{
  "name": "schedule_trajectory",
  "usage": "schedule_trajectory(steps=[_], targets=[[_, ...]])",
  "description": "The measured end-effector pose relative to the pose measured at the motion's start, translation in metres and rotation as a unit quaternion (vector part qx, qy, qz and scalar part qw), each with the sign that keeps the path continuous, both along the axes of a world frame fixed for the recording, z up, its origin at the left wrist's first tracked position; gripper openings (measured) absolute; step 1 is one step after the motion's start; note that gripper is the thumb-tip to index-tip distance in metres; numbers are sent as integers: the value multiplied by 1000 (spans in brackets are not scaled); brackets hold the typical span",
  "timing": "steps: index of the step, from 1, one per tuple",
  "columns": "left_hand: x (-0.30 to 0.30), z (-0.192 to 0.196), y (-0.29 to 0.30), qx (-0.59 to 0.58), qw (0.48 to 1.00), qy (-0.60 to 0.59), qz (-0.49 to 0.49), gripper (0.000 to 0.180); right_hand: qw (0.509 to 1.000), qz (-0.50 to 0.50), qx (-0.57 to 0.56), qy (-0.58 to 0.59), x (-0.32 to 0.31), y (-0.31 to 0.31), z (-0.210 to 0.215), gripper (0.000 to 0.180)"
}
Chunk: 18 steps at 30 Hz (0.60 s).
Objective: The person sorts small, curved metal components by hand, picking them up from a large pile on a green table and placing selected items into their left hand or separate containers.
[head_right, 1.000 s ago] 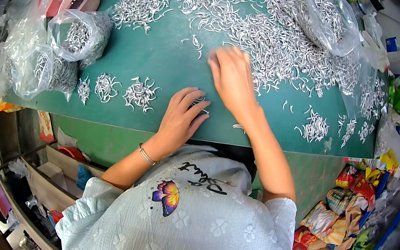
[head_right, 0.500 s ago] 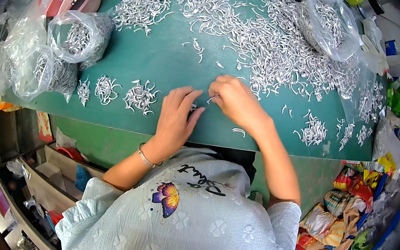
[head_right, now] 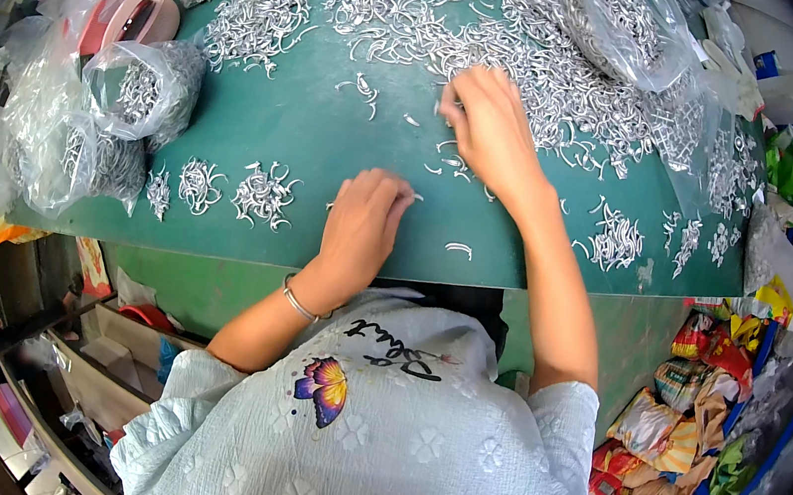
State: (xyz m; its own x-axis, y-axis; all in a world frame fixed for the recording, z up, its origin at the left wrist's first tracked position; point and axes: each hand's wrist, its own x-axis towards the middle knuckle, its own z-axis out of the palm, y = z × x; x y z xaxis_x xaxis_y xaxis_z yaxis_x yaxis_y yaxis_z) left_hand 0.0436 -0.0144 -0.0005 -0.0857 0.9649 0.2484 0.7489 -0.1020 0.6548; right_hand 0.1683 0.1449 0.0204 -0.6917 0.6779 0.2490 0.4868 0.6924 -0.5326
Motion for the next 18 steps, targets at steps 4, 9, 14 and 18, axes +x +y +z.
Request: schedule_trajectory(steps=[4,9,14,18], targets=[[9,3,-8,0,999,-23,24,18,985,106,-116,-76,32,-43,11,9],[9,-3,0,30,998,7,54,16,994,68,-91,-2,34,-32,-4,10],[28,-8,11,1,1000,27,11,19,990,-7,88,-112,19,-19,-12,11],[25,-8,6,-13,999,26,-35,21,997,-7,47,-55,36,-24,-1,9]])
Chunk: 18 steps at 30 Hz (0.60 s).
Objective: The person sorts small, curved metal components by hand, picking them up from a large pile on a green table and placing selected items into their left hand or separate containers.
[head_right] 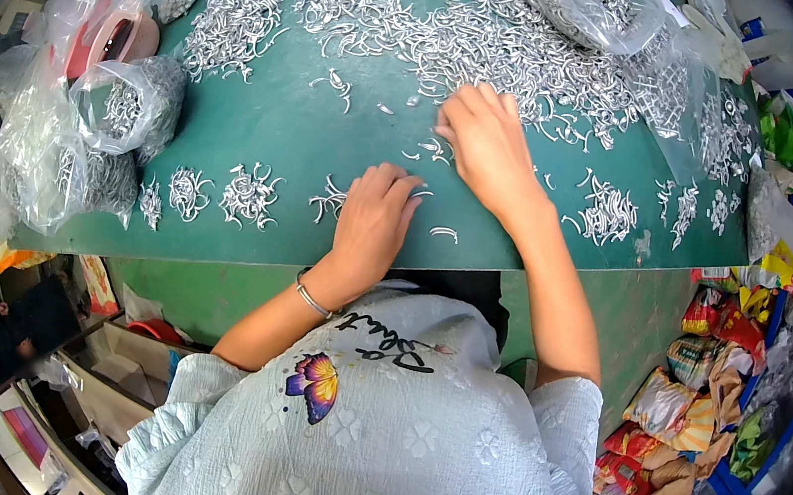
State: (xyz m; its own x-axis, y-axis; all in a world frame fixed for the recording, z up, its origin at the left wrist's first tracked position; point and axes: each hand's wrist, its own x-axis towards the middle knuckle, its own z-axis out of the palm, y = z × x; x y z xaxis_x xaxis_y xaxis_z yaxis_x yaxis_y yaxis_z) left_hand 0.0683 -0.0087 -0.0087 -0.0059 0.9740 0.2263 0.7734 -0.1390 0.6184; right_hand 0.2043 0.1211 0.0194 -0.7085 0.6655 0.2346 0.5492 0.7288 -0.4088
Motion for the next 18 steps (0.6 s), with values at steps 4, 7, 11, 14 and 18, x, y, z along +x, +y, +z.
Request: schedule_trajectory(steps=[4,7,11,14,18], targets=[[5,-1,-5,4,999,-33,-22,25,996,20,-85,-13,29,-36,11,10],[12,8,-11,-35,994,-95,-35,32,990,40,-137,-4,43,-49,9,11],[22,15,-13,-20,996,-50,-66,39,965,-129,-210,86,58,-42,8,17],[30,13,-8,-16,995,-32,-96,37,988,-110,-29,103,36,-38,-1,25],[30,1,-8,-5,990,-56,-129,25,996,-82,-18,34,42,-21,-20,19]])
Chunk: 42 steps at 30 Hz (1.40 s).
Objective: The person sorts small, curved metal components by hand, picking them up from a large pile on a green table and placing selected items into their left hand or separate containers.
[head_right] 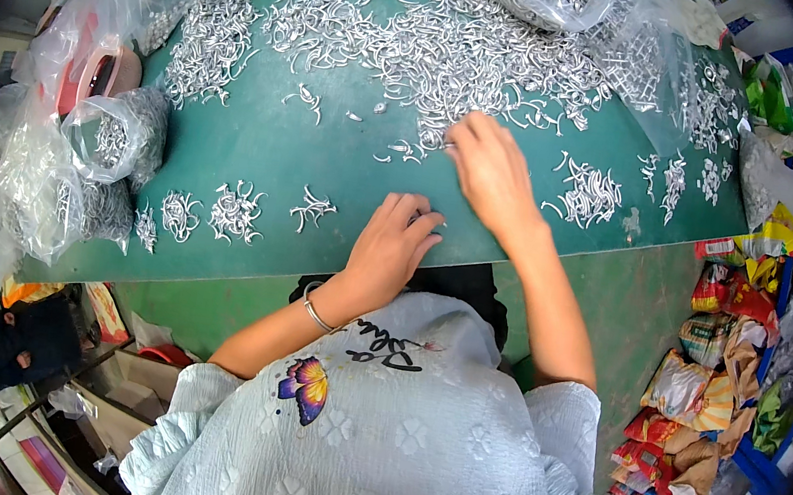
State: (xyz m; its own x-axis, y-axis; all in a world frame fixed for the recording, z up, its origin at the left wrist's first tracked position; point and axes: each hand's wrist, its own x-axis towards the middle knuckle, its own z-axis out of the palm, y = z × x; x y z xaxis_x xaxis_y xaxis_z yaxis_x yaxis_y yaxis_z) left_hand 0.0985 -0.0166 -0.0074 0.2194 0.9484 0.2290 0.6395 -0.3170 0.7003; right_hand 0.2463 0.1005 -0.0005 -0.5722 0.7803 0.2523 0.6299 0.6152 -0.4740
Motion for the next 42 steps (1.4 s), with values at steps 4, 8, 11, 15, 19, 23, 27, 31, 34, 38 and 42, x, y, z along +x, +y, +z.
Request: schedule_trajectory(steps=[4,8,11,15,19,23,27,31,34,38,42], targets=[[3,-8,1,30,999,-28,1,16,995,-60,39,64,17,18,4,20],[7,-13,3,53,998,-26,5,16,997,39,46,50,-15,1,11,29],[4,-10,3,47,999,-22,5,16,998,35,39,20,-8,8,2,25],[1,-9,2,40,999,-27,18,16,998,-9,44,42,22,21,0,16],[2,-6,4,27,999,-32,28,21,984,-113,-2,136,33,33,-1,9],[0,6,0,15,998,-34,42,31,986,-124,27,105,29,24,8,10],[-4,7,0,0,996,-64,69,35,992,-100,67,-40,5,1,11,18],[-10,8,-4,-24,995,-69,75,34,993,-97,52,-42,4,-1,-1,14],[-15,5,-7,-25,994,-71,81,34,998,-65,-23,12,22,-5,7,12],[-19,7,-4,-58,993,-62,87,33,997,-44,-53,30,30,-6,11,12],[-18,14,9,14,996,-36,84,36,998,-21,-56,19,22,-4,17,14]])
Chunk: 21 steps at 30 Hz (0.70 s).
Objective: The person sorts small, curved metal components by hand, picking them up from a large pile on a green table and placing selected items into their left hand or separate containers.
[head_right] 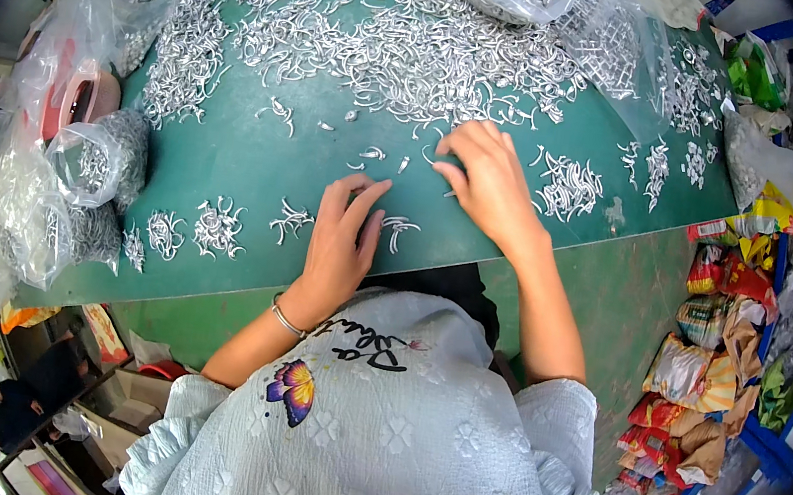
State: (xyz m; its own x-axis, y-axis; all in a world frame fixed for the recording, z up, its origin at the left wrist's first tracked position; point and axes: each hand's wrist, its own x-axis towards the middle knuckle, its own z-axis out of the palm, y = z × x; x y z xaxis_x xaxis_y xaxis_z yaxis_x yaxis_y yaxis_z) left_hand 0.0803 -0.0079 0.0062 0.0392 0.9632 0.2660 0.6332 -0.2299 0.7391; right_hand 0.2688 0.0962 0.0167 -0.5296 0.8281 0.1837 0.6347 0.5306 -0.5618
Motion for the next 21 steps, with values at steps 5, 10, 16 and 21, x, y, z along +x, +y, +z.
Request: schedule_trajectory(steps=[5,10,16,21], targets=[[12,-7,28,33,993,99,-60,34,985,-83,141,-61,-16,18,-15,14],[25,-17,61,48,977,192,-73,21,964,-108,181,-162,-20,23,-15,13],[17,-14,56,42,994,94,-46,15,972,-61,184,-132,-21,29,-14,8],[-12,3,21,28,997,72,2,16,994,-72,77,-28,-8,-6,11,9]])
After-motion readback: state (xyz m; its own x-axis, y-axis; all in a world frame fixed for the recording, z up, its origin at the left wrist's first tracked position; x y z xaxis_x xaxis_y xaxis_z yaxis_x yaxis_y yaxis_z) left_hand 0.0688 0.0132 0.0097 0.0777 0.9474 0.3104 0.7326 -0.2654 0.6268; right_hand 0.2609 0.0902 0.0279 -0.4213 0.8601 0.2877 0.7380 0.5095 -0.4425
